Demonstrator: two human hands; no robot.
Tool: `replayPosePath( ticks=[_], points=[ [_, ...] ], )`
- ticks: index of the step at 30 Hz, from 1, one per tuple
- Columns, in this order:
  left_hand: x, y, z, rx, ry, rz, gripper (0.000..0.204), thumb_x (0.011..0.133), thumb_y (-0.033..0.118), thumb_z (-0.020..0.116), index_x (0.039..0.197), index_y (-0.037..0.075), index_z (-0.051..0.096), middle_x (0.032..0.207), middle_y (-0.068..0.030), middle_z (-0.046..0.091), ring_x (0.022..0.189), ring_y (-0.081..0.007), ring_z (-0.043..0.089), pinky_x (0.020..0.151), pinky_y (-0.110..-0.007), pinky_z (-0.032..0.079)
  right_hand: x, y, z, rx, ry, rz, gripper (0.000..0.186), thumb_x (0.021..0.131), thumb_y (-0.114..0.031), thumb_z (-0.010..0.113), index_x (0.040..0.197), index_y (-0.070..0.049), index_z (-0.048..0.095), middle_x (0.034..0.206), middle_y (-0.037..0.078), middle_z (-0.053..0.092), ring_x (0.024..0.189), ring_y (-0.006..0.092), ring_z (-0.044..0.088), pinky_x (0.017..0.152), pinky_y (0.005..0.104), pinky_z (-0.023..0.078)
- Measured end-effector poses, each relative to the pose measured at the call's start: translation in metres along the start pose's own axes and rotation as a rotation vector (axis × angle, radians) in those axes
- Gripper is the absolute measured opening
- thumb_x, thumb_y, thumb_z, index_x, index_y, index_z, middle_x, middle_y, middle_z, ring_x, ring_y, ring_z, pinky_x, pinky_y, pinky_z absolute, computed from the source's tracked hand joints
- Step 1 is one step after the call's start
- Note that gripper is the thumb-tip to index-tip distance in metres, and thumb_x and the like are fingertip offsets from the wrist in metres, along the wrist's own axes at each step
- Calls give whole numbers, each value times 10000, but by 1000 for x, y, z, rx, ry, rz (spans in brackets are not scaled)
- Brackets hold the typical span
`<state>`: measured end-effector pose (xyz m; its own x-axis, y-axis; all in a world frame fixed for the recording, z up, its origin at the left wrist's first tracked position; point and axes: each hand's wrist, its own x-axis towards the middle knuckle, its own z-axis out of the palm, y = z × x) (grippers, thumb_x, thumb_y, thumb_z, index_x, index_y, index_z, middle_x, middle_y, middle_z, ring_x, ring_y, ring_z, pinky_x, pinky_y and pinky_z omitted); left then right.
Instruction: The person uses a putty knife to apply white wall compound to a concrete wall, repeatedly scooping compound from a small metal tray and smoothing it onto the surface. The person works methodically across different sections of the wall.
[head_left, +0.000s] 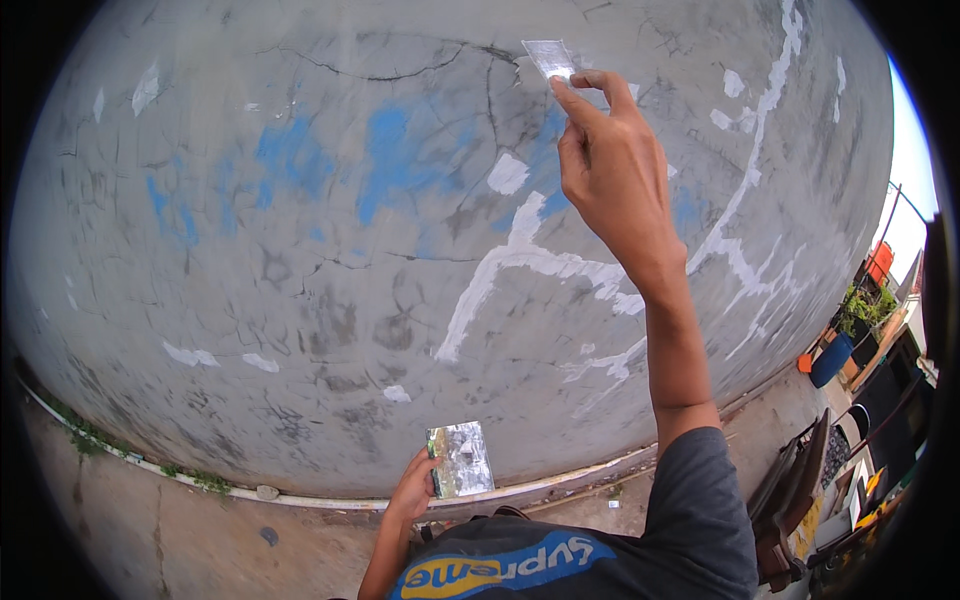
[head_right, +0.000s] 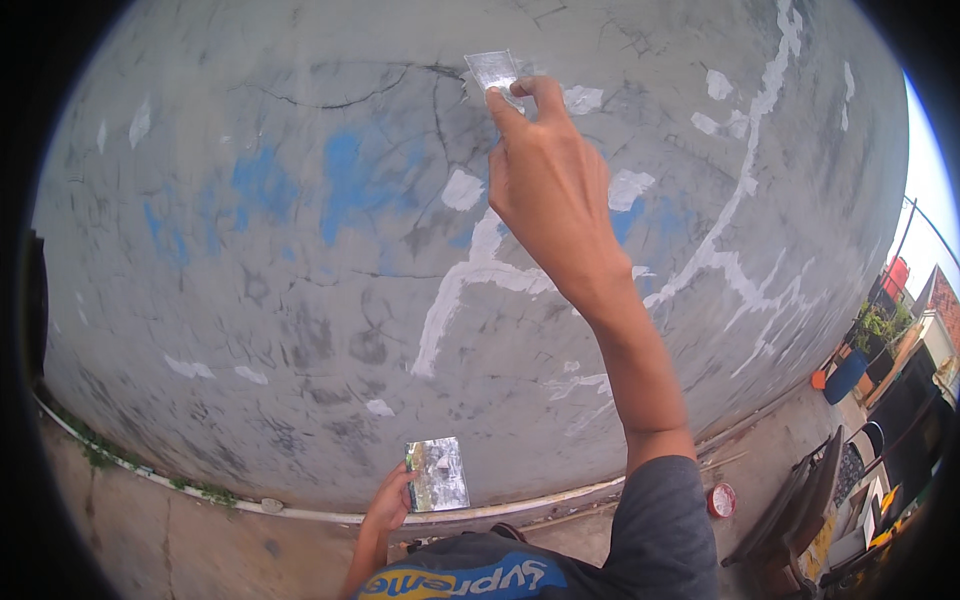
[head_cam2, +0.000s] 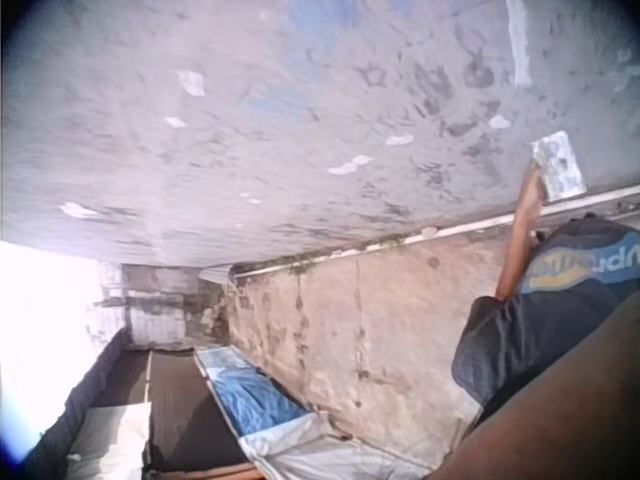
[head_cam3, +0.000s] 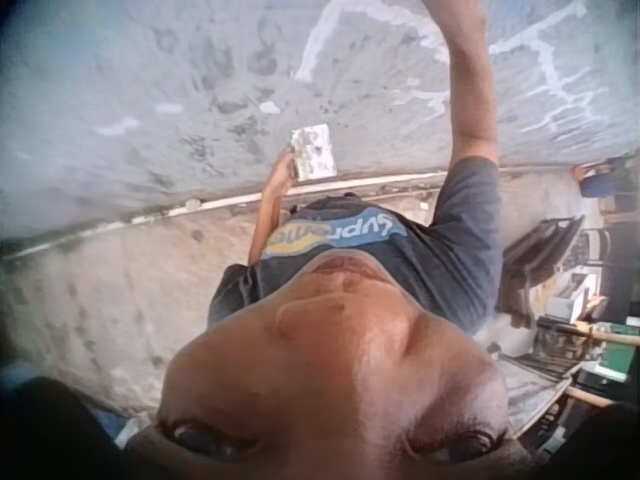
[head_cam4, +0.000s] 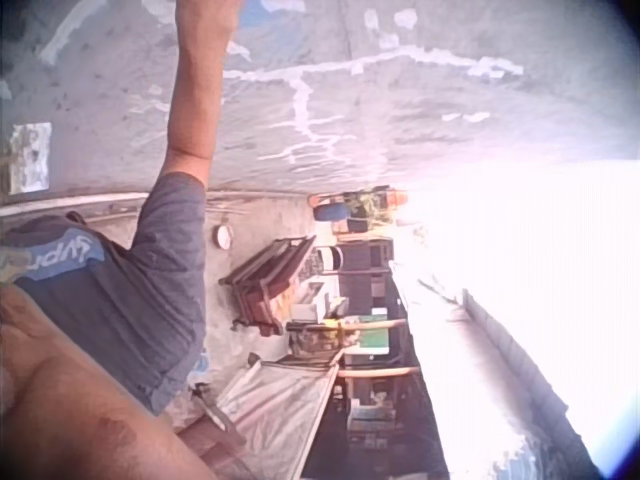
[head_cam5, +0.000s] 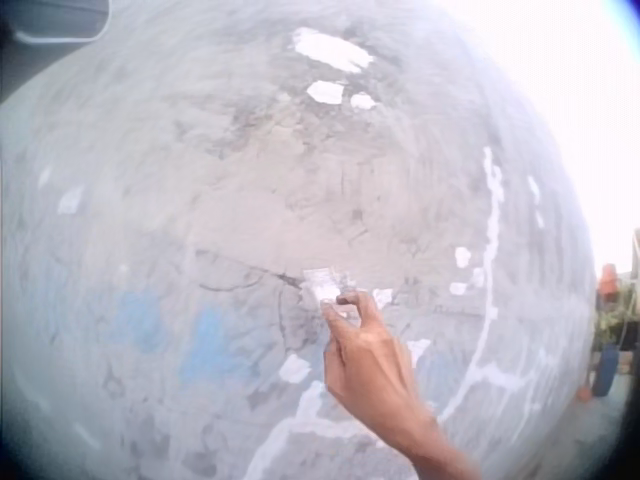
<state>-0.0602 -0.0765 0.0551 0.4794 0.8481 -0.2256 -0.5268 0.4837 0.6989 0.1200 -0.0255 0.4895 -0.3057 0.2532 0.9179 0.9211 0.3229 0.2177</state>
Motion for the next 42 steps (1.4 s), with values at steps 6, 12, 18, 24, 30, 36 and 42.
replayPosePath(
  ticks=[6, 12, 18, 24, 30, 36, 42],
  points=[
    [1, -6, 4, -8, -30, 16, 400, 977, 104, 433, 1370, 26, 427, 1249, -98, 581, 1120, -174, 604, 956, -348, 519, -16, -16, 11, -134, -147, 94, 374, 817, 42, 590, 1181, -4, 665, 1218, 164, 594, 656, 294, 650, 636, 378, 526],
    [4, -11, -17, 18, -33, 45, 396, 980, 109, 431, 1368, 31, 429, 1250, -98, 581, 1124, -178, 605, 949, -348, 522, -29, -17, -14, -85, -199, 45, 337, 838, 30, 574, 1157, 2, 680, 1187, 144, 613, 653, 280, 642, 641, 370, 518],
    [1, -7, 0, 17, -51, 2, 390, 983, 100, 425, 1367, 33, 433, 1276, -106, 576, 1128, -190, 606, 966, -360, 516, -4, 2, -7, -85, -60, 45, 330, 857, 32, 565, 1162, -4, 685, 1151, 147, 627, 660, 253, 648, 654, 372, 515],
    [-3, -2, 5, -18, -54, -1, 393, 984, 92, 415, 1371, 26, 425, 1278, -109, 576, 1150, -198, 596, 993, -373, 498, -36, -9, -11, -93, -233, 40, 327, 837, 36, 580, 1139, -9, 696, 1155, 146, 626, 657, 262, 647, 651, 367, 514],
    [-1, -4, 17, -1, -66, -28, 398, 977, 82, 412, 1371, 25, 425, 1280, -107, 574, 1152, -201, 592, 997, -373, 491, -2, -3, -15, -42, -61, -23, 360, 788, 48, 594, 1138, 6, 666, 1190, 176, 601, 681, 329, 663, 587, 402, 528],
    [-1, -8, 12, -32, -59, -9, 408, 975, 78, 420, 1379, 27, 422, 1276, -105, 575, 1144, -196, 593, 991, -369, 491, -26, -15, -2, -124, -205, 46, 336, 823, 22, 598, 1140, -19, 699, 1166, 141, 632, 658, 257, 653, 628, 354, 511],
    [-3, -6, 12, -13, -49, -2, 409, 977, 84, 423, 1381, 25, 423, 1274, -103, 576, 1138, -190, 594, 980, -366, 498, -10, 11, -27, -84, -17, 51, 326, 845, 15, 589, 1150, -20, 698, 1156, 135, 635, 657, 234, 649, 641, 352, 509]
  ],
)
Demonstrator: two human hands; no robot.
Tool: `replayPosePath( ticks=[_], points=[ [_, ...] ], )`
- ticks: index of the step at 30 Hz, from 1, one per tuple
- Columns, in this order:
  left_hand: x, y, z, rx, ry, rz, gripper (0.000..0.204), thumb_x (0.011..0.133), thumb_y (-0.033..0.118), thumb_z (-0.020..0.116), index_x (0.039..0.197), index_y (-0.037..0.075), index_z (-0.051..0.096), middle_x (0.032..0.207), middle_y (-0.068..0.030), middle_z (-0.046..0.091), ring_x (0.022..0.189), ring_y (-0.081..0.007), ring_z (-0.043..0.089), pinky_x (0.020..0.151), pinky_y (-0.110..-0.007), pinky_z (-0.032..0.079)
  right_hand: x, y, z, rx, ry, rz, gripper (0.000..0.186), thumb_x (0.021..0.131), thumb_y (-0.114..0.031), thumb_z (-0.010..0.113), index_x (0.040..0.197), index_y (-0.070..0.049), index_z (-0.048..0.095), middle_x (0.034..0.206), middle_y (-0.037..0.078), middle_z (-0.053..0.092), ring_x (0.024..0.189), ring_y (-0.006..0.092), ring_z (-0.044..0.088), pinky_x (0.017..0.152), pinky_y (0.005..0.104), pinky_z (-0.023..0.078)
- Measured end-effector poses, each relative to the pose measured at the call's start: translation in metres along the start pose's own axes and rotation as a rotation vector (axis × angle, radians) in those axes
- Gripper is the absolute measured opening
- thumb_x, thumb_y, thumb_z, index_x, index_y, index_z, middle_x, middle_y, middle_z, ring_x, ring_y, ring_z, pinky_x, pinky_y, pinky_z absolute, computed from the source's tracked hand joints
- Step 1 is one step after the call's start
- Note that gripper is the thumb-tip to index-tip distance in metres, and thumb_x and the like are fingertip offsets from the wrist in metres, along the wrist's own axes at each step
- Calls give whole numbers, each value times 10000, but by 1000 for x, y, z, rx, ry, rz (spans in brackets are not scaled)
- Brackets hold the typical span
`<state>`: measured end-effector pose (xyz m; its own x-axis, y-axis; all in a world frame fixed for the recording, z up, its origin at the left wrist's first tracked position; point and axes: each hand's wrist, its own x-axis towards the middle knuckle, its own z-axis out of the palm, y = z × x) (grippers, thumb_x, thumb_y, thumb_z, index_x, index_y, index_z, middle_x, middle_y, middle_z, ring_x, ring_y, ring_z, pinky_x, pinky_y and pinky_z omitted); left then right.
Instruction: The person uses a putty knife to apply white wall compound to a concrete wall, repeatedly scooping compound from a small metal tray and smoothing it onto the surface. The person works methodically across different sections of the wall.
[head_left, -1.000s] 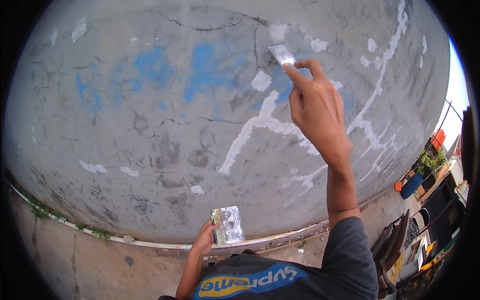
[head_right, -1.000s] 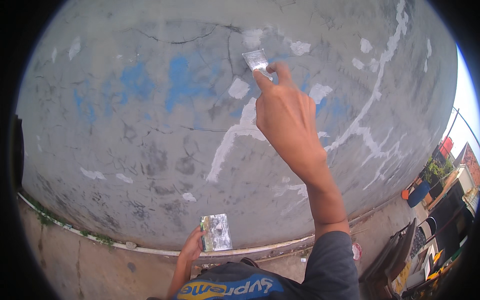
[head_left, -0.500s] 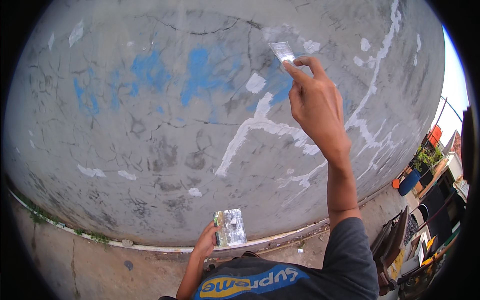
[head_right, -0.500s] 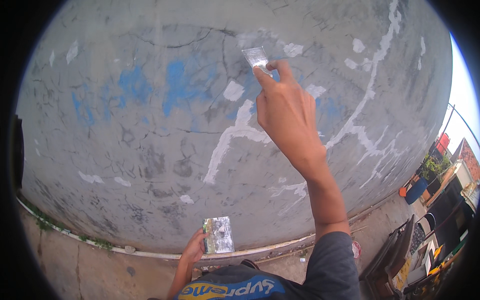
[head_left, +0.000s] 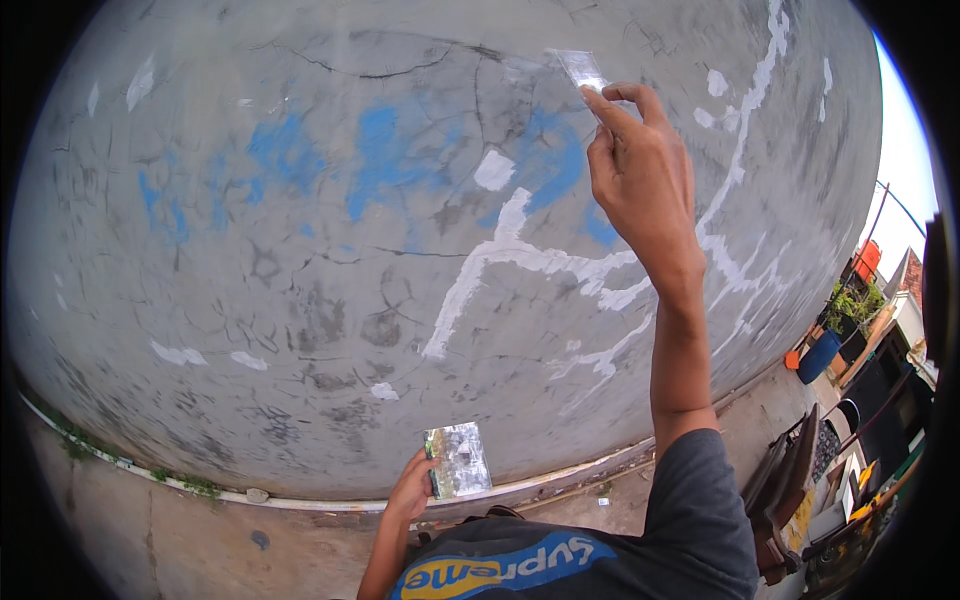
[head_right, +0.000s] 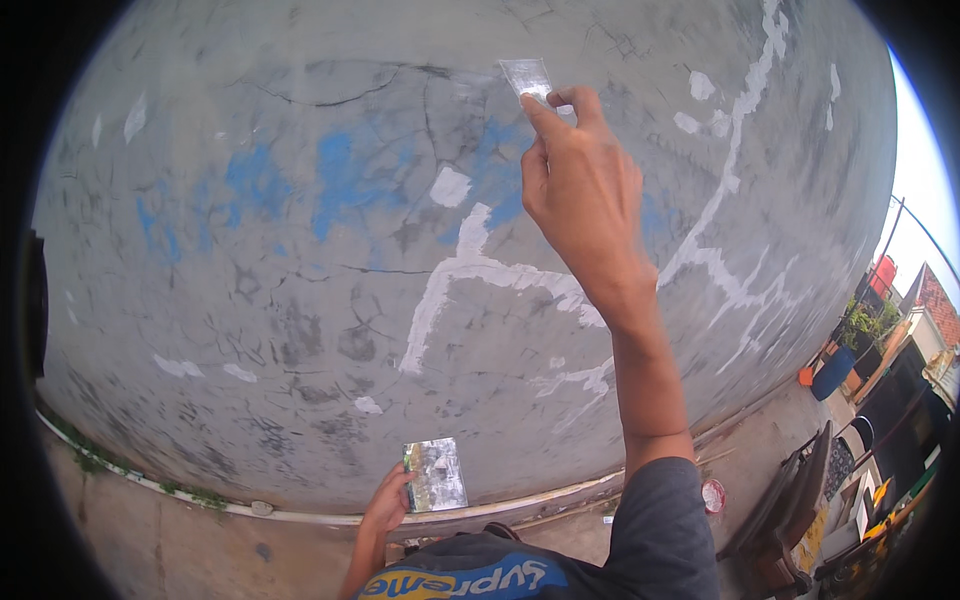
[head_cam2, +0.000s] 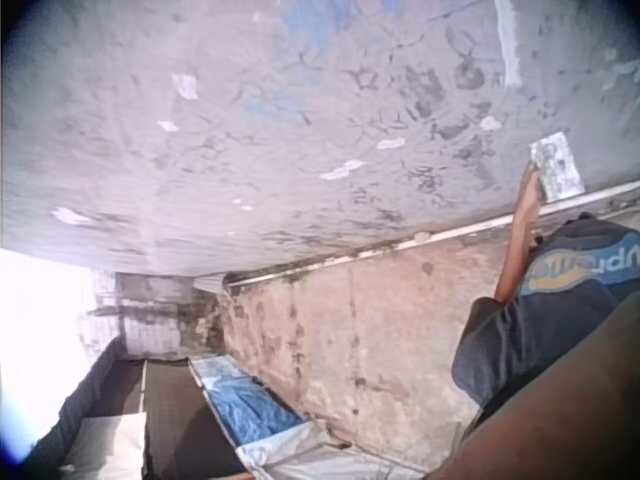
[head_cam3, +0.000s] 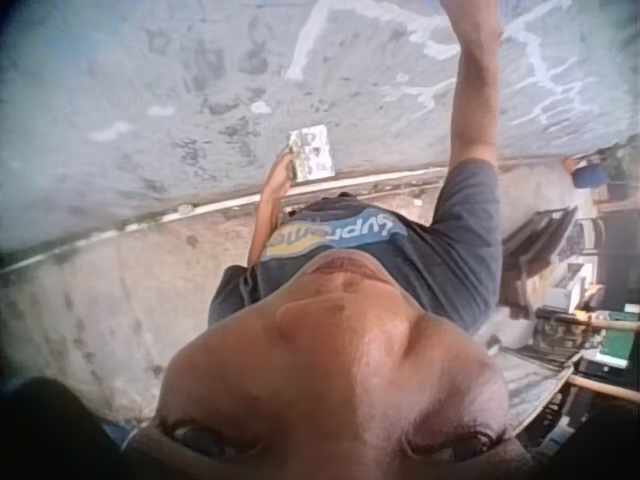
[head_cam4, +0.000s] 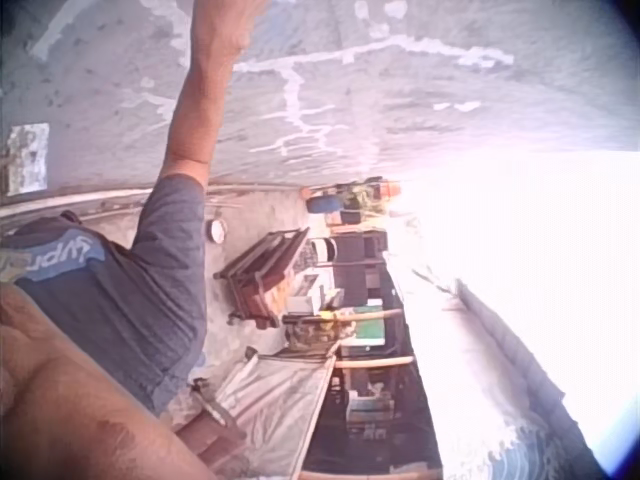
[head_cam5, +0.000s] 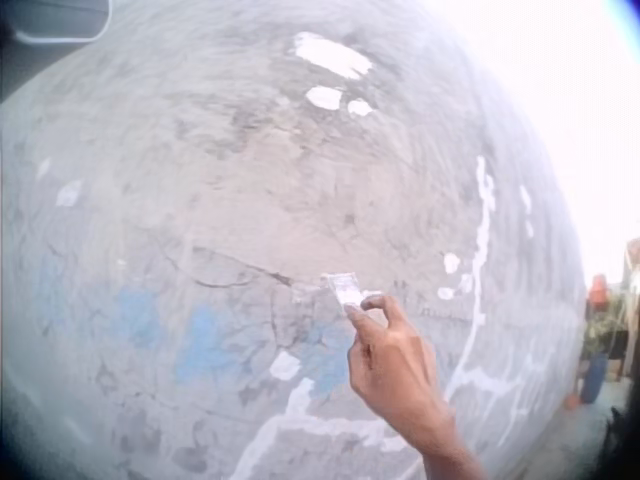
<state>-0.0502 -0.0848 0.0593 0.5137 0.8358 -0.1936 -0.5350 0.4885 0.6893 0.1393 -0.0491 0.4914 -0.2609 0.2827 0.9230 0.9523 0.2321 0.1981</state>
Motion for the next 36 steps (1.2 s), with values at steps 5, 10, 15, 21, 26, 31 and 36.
replayPosePath(
  ticks=[5, 10, 15, 21, 26, 31, 36],
  points=[
    [3, 2, 6, 6, -20, -15, 419, 975, 83, 424, 1389, 18, 411, 1277, -109, 574, 1132, -188, 598, 971, -356, 507, 1, 22, 20, -27, 8, -11, 313, 865, -3, 579, 1157, -16, 692, 1119, 134, 645, 635, 230, 628, 659, 358, 497],
    [-2, 4, -1, -15, 25, -3, 436, 974, 81, 412, 1405, 17, 393, 1276, -112, 573, 1129, -198, 601, 969, -356, 510, -48, 12, -6, 186, -232, 88, 341, 845, 32, 602, 1163, -45, 698, 1078, 116, 638, 620, 184, 577, 632, 306, 478],
    [-10, 3, -9, -5, 99, 47, 435, 974, 81, 406, 1404, 15, 392, 1281, -107, 569, 1144, -194, 592, 975, -359, 501, -86, 4, 1, 411, -220, -58, 433, 822, 70, 605, 1233, -52, 660, 1054, 113, 599, 652, 177, 590, 589, 306, 472],
    [-15, 10, 6, 2, 73, 34, 430, 980, 96, 415, 1403, 17, 395, 1293, -104, 558, 1173, -184, 571, 983, -351, 488, -55, -25, 60, 563, 160, 28, 460, 880, 14, 607, 1332, -71, 601, 1006, 67, 587, 613, 63, 495, 517, 235, 398],
    [-19, 7, 2, 7, 118, 48, 446, 987, 110, 423, 1423, 24, 385, 1310, -105, 554, 1195, -184, 564, 1004, -342, 473, -84, -29, 83, 907, 186, 264, 416, 985, -53, 518, 1402, -64, 526, 822, 41, 582, 538, 17, 464, 429, 178, 365],
    [-43, 5, -18, -34, 243, 126, 451, 985, 123, 422, 1424, 27, 385, 1307, -106, 559, 1190, -196, 574, 994, -353, 484, -123, -24, 64, 1187, 127, 415, 409, 1007, -123, 498, 1405, -30, 503, 764, 52, 576, 524, 38, 489, 386, 180, 396],
    [-71, 2, -31, -5, 422, 200, 445, 972, 153, 452, 1395, 16, 420, 1291, -107, 576, 1169, -203, 582, 1000, -361, 478, -183, -9, 49, 1212, -12, 609, 409, 1010, -128, 471, 1406, -28, 506, 744, 30, 570, 529, 47, 487, 425, 191, 372]
  ],
)
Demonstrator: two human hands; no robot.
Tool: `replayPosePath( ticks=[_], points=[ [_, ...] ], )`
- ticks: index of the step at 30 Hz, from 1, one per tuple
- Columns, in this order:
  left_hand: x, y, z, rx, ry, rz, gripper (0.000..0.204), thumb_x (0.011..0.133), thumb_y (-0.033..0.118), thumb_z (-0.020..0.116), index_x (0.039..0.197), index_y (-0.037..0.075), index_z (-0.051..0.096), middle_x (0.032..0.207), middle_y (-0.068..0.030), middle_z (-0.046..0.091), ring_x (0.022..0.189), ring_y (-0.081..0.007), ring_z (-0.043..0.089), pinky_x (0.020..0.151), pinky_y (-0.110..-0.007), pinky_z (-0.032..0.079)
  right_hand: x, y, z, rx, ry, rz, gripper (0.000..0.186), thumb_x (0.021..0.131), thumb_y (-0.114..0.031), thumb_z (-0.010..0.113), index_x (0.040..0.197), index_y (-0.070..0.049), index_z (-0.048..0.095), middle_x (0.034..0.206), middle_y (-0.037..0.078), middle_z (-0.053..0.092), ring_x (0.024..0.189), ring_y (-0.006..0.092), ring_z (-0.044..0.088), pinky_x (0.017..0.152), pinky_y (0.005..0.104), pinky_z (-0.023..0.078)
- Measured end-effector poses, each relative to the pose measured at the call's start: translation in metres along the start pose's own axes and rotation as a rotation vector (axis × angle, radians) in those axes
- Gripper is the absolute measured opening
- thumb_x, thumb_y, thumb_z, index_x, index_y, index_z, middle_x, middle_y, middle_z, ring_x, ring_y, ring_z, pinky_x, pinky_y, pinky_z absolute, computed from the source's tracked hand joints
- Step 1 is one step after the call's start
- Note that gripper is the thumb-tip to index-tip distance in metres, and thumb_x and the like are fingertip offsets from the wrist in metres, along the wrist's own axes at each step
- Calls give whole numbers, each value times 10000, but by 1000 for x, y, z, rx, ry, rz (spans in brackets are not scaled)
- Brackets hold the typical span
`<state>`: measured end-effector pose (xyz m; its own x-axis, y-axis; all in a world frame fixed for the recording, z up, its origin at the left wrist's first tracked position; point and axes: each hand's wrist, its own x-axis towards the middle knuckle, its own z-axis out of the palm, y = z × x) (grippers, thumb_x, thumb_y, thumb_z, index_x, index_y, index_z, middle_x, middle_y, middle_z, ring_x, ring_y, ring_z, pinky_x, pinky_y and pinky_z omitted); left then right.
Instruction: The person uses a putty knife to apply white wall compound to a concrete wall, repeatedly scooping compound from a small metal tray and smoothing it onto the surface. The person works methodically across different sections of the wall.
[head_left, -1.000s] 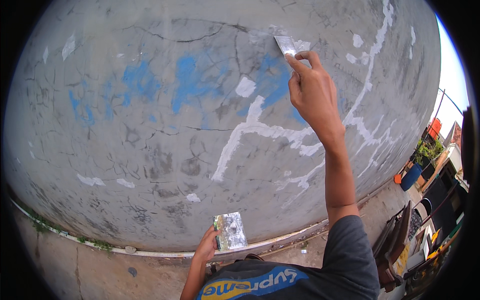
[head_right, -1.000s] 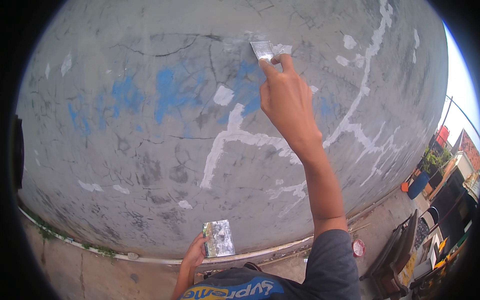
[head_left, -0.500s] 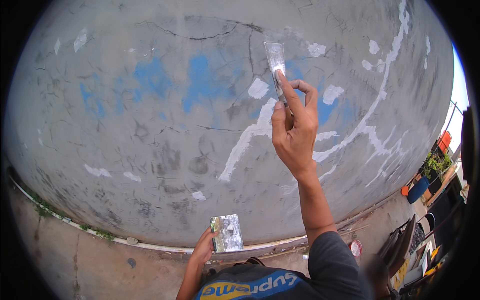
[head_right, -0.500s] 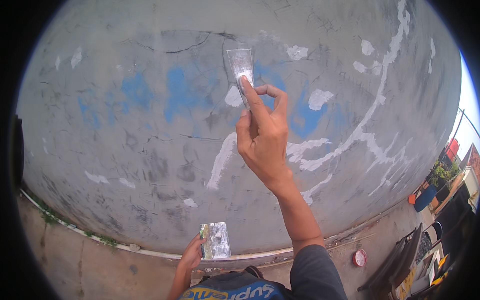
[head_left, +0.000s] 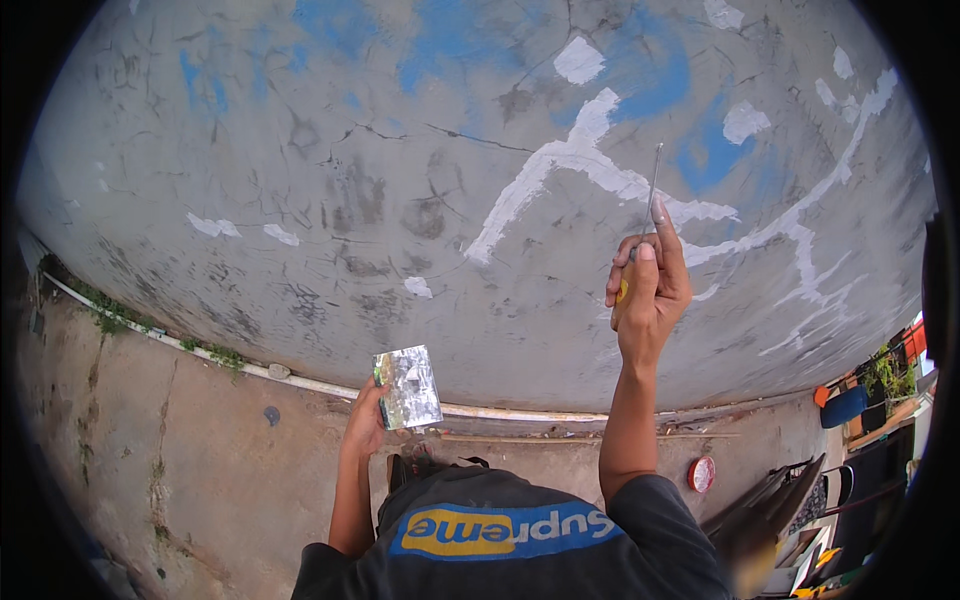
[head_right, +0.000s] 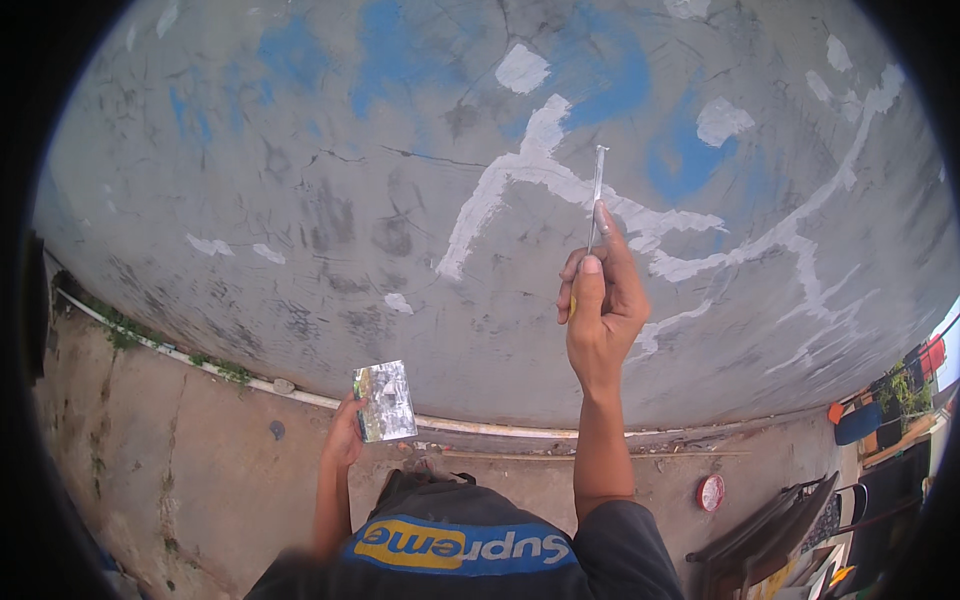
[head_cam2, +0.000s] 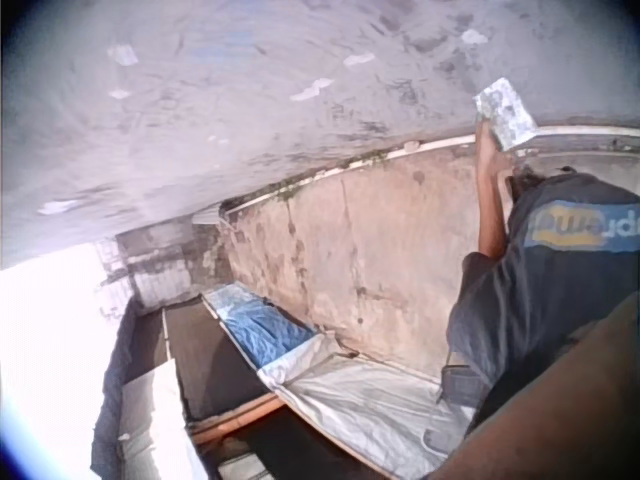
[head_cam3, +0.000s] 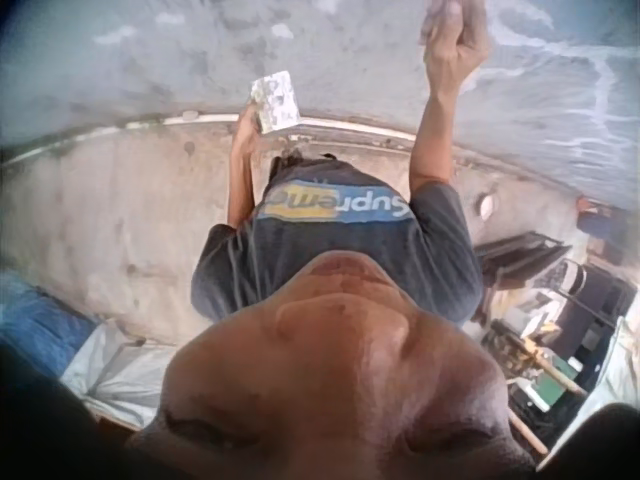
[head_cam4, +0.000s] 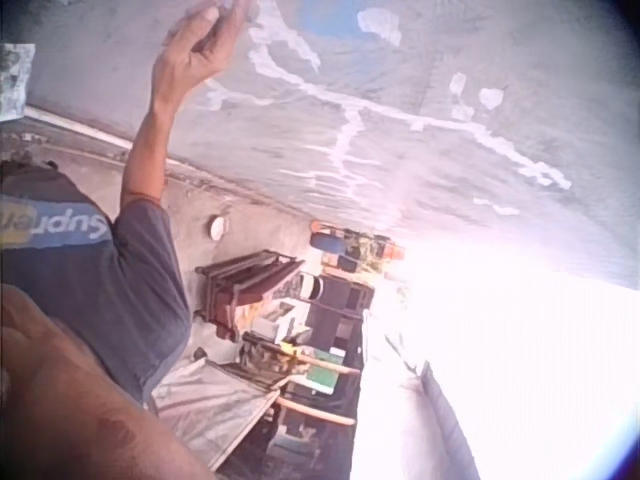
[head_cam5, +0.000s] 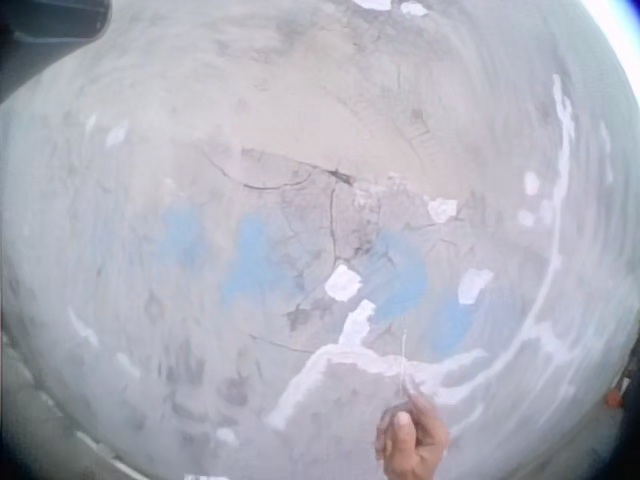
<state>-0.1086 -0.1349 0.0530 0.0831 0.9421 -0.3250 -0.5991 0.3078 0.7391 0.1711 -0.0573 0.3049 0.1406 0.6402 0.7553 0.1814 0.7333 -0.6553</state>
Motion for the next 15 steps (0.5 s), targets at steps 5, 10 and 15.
replayPosePath(
  ticks=[5, 10, 15],
  points=[
    [-12, 8, 9, 4, 85, 112, 436, 976, 163, 452, 1383, 7, 442, 1279, -93, 579, 1161, -188, 586, 994, -353, 477, -54, 1, -44, -84, 38, 134, 400, 1014, -136, 475, 1396, -25, 516, 757, 36, 572, 518, 46, 479, 419, 191, 362],
    [-45, 38, 3, 32, 152, 229, 430, 989, 180, 457, 1381, 3, 425, 1262, -90, 583, 1117, -178, 595, 962, -347, 487, -104, -12, -93, -89, 204, 272, 411, 1008, -160, 503, 1397, -27, 514, 761, 46, 576, 505, 49, 481, 404, 191, 354],
    [-80, 46, -13, 126, 241, 254, 505, 954, 168, 482, 1423, 13, 378, 1318, -92, 556, 1181, -192, 567, 1002, -357, 460, -132, -22, -122, -82, 352, 388, 426, 1000, -157, 509, 1410, -40, 499, 775, 44, 563, 501, 59, 483, 392, 193, 362]
  ],
)
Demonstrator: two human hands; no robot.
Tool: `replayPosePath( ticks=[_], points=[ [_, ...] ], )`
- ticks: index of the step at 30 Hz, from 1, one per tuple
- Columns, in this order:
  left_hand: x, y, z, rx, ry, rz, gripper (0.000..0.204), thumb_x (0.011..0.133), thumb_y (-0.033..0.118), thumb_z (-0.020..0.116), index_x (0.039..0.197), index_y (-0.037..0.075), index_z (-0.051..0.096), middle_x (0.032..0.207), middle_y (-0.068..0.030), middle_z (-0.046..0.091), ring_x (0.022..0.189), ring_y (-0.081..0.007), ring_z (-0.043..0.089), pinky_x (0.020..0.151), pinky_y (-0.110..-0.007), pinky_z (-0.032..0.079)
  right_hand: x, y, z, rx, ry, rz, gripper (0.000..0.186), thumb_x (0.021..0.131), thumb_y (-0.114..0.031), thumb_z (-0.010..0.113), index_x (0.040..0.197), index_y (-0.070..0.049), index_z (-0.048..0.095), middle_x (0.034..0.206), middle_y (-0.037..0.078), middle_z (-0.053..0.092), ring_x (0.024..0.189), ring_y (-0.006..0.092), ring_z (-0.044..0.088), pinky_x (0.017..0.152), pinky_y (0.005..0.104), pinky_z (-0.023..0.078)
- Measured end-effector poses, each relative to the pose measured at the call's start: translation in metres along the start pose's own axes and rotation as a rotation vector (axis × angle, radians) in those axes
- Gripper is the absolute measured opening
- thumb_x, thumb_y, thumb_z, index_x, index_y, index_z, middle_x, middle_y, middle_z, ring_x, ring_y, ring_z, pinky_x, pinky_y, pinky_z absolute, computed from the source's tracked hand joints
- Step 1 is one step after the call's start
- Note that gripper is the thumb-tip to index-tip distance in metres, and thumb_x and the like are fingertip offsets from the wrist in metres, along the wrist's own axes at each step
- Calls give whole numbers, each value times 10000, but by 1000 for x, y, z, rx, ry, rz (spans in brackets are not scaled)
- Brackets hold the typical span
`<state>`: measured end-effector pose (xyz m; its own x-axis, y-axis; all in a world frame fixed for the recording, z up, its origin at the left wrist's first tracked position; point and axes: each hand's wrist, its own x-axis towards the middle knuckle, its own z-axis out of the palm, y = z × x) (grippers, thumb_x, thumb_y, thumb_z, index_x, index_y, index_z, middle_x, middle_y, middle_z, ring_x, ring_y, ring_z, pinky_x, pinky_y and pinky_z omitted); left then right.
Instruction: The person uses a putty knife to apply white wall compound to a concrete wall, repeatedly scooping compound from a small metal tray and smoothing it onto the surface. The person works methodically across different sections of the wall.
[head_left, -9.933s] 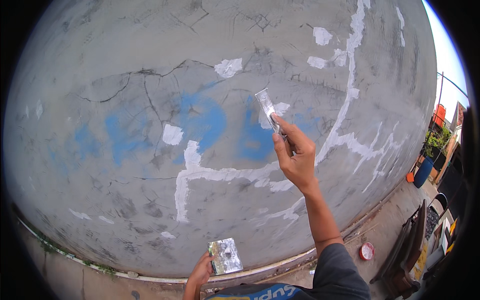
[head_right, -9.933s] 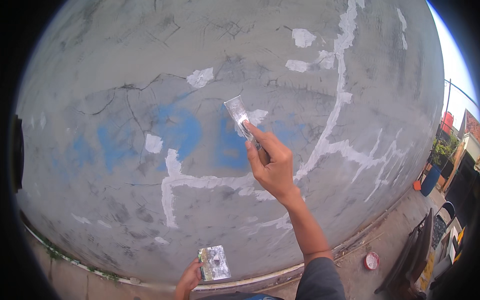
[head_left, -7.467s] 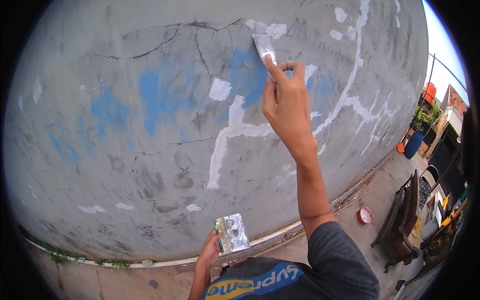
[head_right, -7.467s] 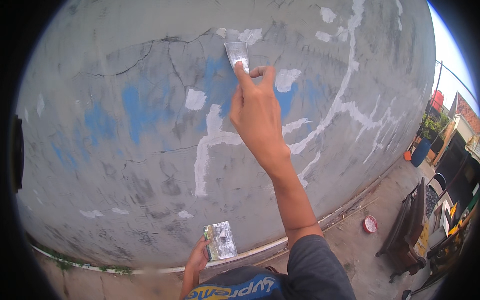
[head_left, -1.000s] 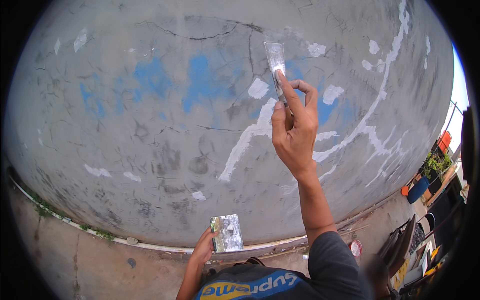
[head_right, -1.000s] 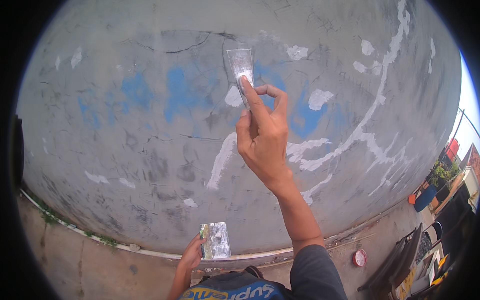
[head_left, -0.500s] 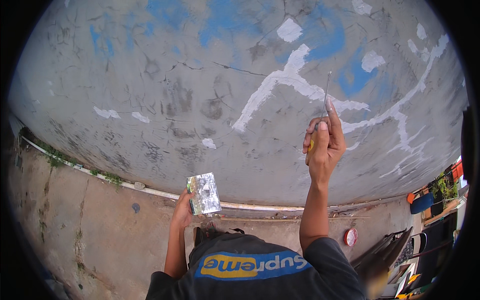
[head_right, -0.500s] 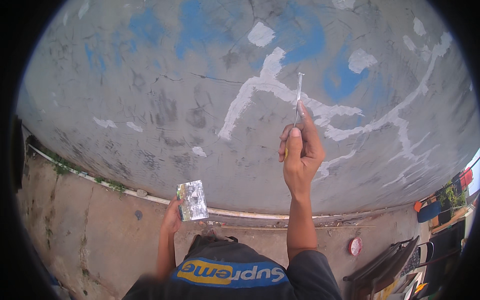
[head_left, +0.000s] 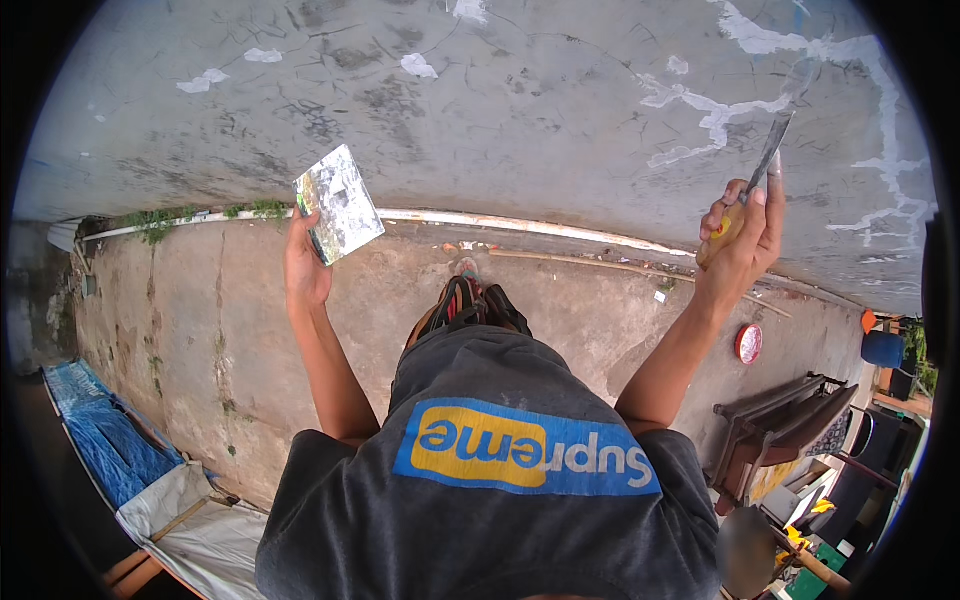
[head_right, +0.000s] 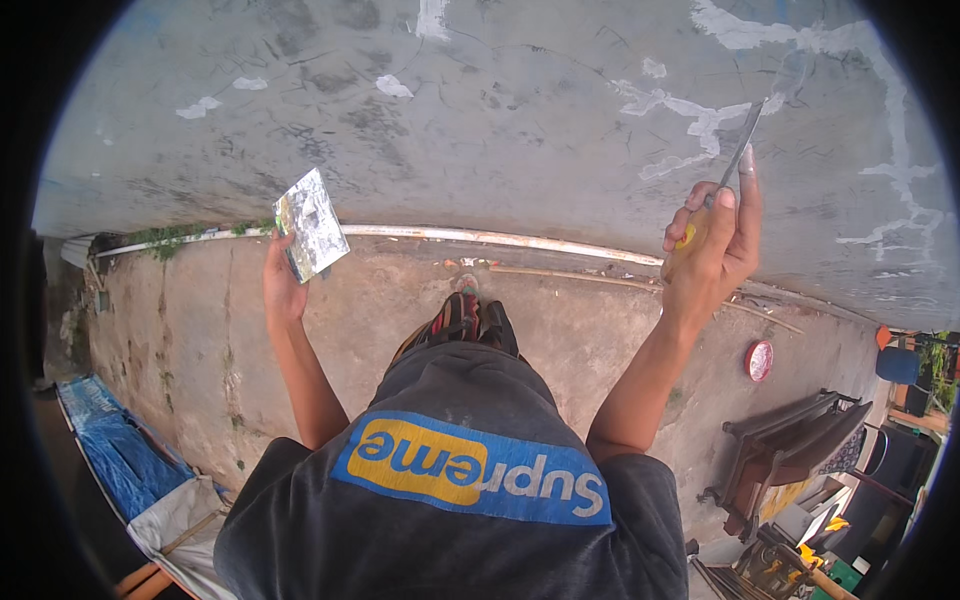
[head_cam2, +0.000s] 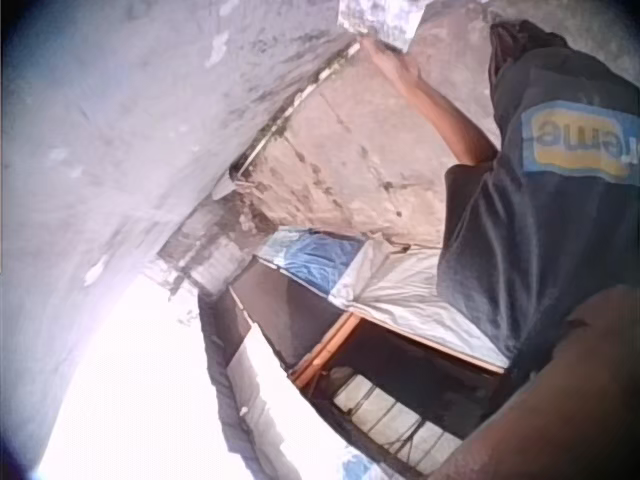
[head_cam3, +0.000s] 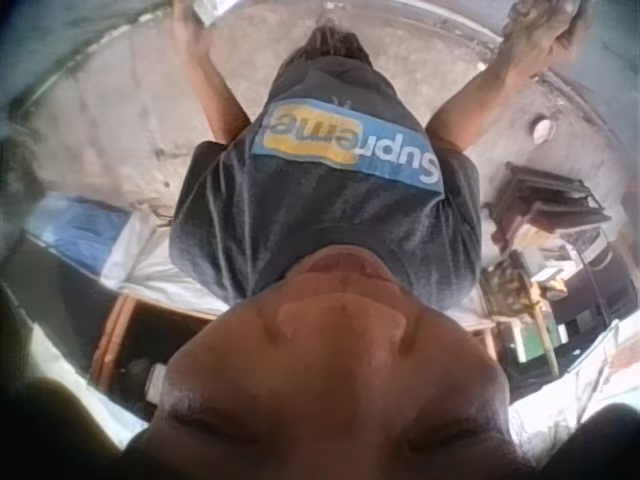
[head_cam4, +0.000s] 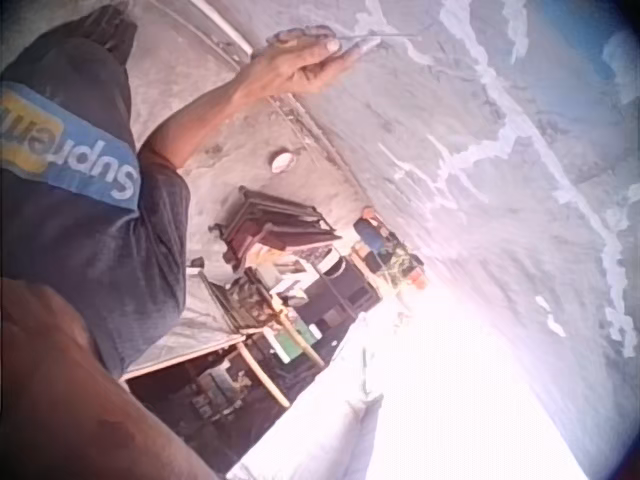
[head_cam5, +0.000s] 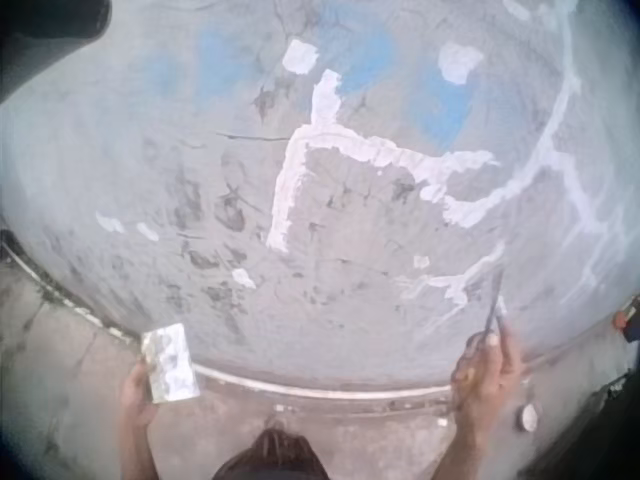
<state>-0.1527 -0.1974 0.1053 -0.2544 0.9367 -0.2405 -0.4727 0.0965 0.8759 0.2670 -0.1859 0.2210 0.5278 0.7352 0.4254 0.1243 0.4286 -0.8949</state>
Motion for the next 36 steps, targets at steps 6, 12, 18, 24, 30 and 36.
replayPosePath(
  ticks=[6, 12, 18, 24, 30, 36],
  points=[
    [-7, 13, -3, 44, -13, 19, 569, 925, 117, 461, 1463, 1, 319, 1374, -100, 510, 1248, -195, 516, 1042, -347, 432, -18, 14, -3, 10, -66, 124, 428, 1001, -161, 510, 1410, -36, 496, 793, 46, 558, 505, 64, 485, 403, 204, 379],
    [17, 39, -9, 75, -113, 21, 584, 921, 111, 465, 1468, -31, 316, 1345, -128, 536, 1201, -197, 556, 1026, -349, 445, -25, 11, 11, -10, -5, 72, 425, 1009, -176, 504, 1410, -36, 497, 802, 47, 565, 501, 63, 484, 392, 204, 377],
    [93, 62, -48, -38, -406, 4, 624, 918, 177, 427, 1487, -48, 307, 1444, -145, 476, 1298, -234, 489, 1092, -364, 372, -12, 1, 93, -12, 62, -15, 410, 1015, -162, 489, 1409, -51, 508, 835, 50, 562, 515, 49, 481, 388, 208, 380],
    [162, 82, -50, 58, -525, -141, 589, 930, 205, 406, 1481, 5, 344, 1379, -116, 527, 1213, -238, 542, 1035, -379, 424, 16, -8, 222, -44, 1, -396, 399, 971, -81, 549, 1368, -38, 558, 847, 35, 594, 512, 34, 431, 440, 215, 349],
    [186, 91, -55, 149, -675, -300, 585, 928, 192, 400, 1481, 9, 350, 1388, -115, 514, 1236, -237, 521, 1042, -376, 422, 5, 45, 287, -318, 160, -560, 385, 955, -46, 568, 1339, -31, 588, 681, -5, 577, 517, 35, 390, 472, 222, 314],
    [210, 98, -68, 161, -796, -417, 563, 933, 149, 418, 1479, 25, 349, 1394, -96, 506, 1229, -200, 524, 1023, -346, 436, 11, 71, 293, -433, 292, -633, 415, 920, 5, 592, 1331, -54, 603, 844, 53, 680, 520, 68, 365, 471, 251, 340]
  ],
)
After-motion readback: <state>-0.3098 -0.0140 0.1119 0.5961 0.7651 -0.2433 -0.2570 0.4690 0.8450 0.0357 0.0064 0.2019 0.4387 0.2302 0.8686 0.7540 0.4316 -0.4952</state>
